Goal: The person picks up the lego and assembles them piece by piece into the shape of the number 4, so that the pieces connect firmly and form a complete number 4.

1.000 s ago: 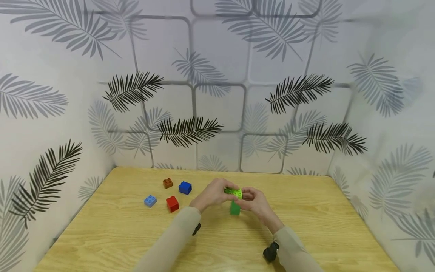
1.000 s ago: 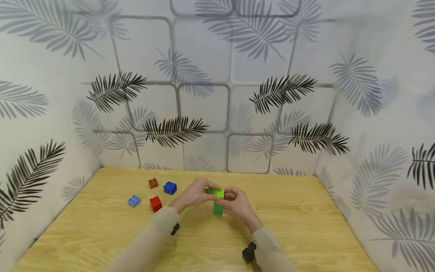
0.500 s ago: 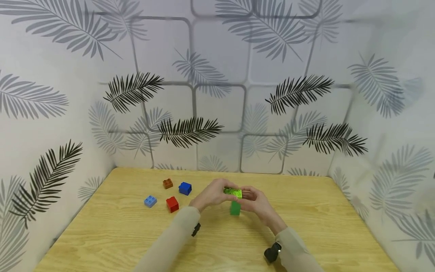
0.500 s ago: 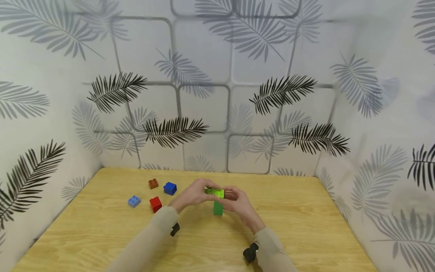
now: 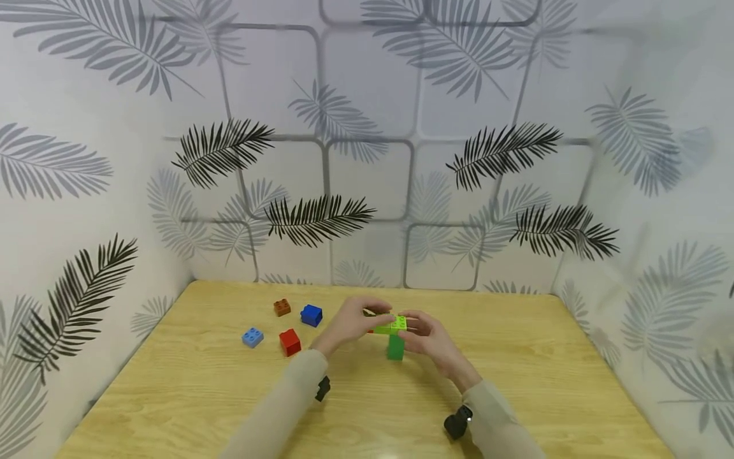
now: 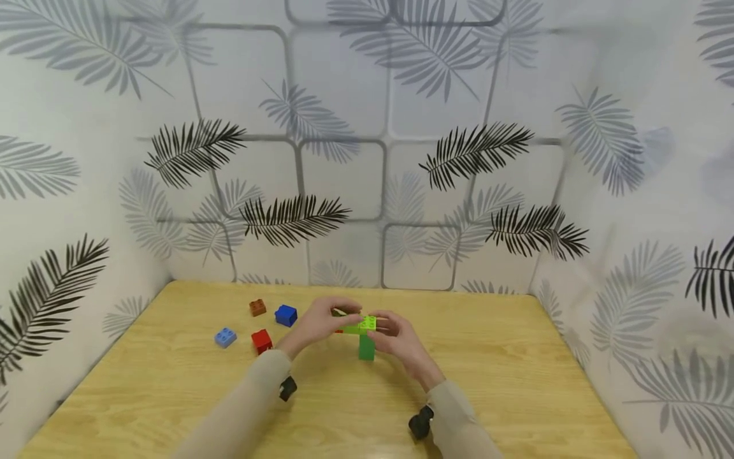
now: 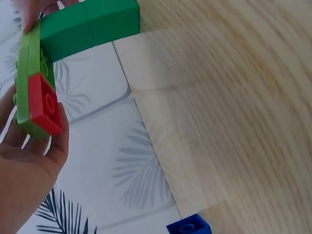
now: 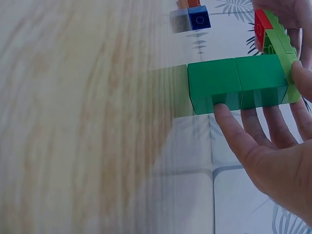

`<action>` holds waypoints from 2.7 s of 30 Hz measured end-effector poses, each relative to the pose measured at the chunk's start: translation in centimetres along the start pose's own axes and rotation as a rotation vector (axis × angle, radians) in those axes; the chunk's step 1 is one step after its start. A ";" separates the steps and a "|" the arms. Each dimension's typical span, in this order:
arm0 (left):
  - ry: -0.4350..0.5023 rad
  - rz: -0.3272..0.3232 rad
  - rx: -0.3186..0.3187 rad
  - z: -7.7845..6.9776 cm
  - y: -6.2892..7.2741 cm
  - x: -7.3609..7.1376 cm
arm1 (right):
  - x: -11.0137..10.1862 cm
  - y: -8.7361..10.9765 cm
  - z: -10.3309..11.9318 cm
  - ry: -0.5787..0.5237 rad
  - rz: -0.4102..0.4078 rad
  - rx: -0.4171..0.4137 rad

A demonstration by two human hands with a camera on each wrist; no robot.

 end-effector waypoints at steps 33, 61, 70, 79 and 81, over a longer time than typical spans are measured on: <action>0.159 -0.267 -0.137 5.1 2.8 -11.0 | 0.2 -0.5 -0.2 -0.018 0.019 0.025; -0.063 -0.165 -0.273 6.5 3.3 -11.7 | 0.5 -0.5 0.0 -0.033 0.009 0.090; -0.093 -0.125 -0.295 6.5 3.3 -11.3 | 0.4 -0.3 0.0 -0.016 0.018 0.076; -0.046 -0.160 -0.289 6.2 3.3 -11.2 | 0.5 -0.3 0.0 -0.024 0.005 0.083; -0.025 -0.168 -0.276 6.0 3.3 -11.3 | 0.5 -0.4 0.0 -0.021 0.003 0.081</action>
Point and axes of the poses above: each hand's wrist, its own y-axis away from the middle knuckle, its own x-axis out of the palm, z = x × y, the point moved 2 cm from there along -y, towards the middle knuckle, and after that the axes turned 15 degrees about y, right-handed, at the moved point
